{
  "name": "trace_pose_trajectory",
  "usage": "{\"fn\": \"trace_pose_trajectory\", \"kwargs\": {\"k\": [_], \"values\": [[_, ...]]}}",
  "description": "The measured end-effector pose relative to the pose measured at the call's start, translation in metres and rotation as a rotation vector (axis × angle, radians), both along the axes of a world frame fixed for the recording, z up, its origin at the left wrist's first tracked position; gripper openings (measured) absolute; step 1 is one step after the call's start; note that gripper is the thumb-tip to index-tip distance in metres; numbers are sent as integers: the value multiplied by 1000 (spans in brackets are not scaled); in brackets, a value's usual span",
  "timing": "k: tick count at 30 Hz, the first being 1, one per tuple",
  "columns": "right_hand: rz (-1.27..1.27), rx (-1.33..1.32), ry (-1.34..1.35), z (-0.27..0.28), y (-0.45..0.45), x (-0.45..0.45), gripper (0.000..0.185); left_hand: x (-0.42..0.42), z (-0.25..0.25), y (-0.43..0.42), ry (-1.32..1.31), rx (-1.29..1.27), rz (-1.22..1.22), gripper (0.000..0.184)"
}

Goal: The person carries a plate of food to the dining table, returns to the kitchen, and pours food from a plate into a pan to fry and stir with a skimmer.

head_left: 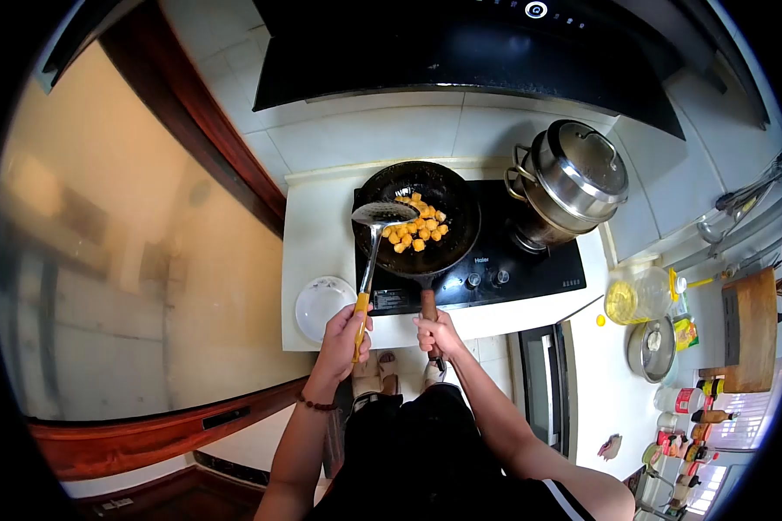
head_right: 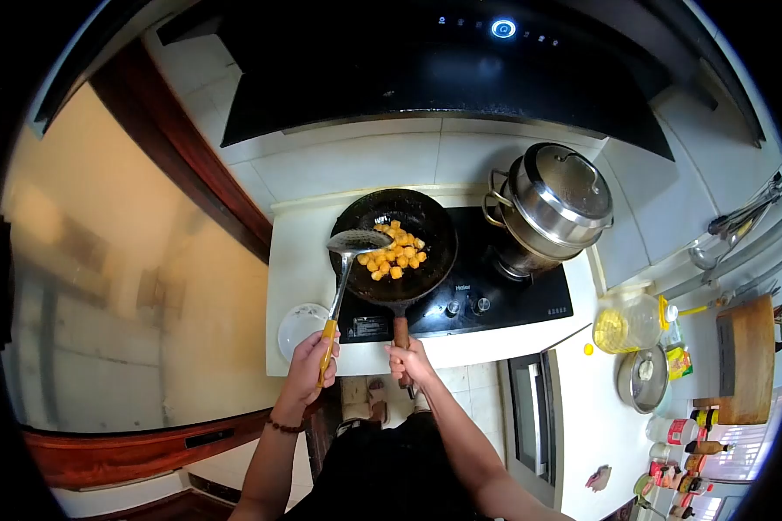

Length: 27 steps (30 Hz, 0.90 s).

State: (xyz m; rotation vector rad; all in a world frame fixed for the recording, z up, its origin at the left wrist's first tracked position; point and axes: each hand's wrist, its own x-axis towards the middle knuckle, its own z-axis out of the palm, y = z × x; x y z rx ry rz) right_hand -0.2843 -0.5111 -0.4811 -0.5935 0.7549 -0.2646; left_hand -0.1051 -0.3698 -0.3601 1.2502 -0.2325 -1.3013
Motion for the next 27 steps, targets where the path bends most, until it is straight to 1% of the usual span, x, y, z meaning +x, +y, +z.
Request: {"fn": "trace_pose_trajectory", "kwargs": {"k": [9, 16, 18, 23, 25, 26, 27], "values": [[44, 38, -4, -6, -3, -2, 25, -3, -5, -7, -21, 19, -11, 24], [-7, 57, -27, -4, -2, 4, 23, -4, -7, -12, 9, 34, -27, 25], [48, 68, -23, -10, -4, 1, 22, -4, -8, -12, 10, 21, -25, 25], [61, 94, -22, -12, -7, -1, 21, -12, -14, -19, 2, 19, -18, 26], [93, 46, 2, -4, -8, -2, 22, -19, -16, -21, 9, 38, -23, 26], [133, -3, 12, -10, -11, -6, 28, -22, -19, -23, 10, 29, -21, 26], [122, 2, 14, -12, -16, -11, 28, -25, -22, -25, 11, 20, -18, 26]]}}
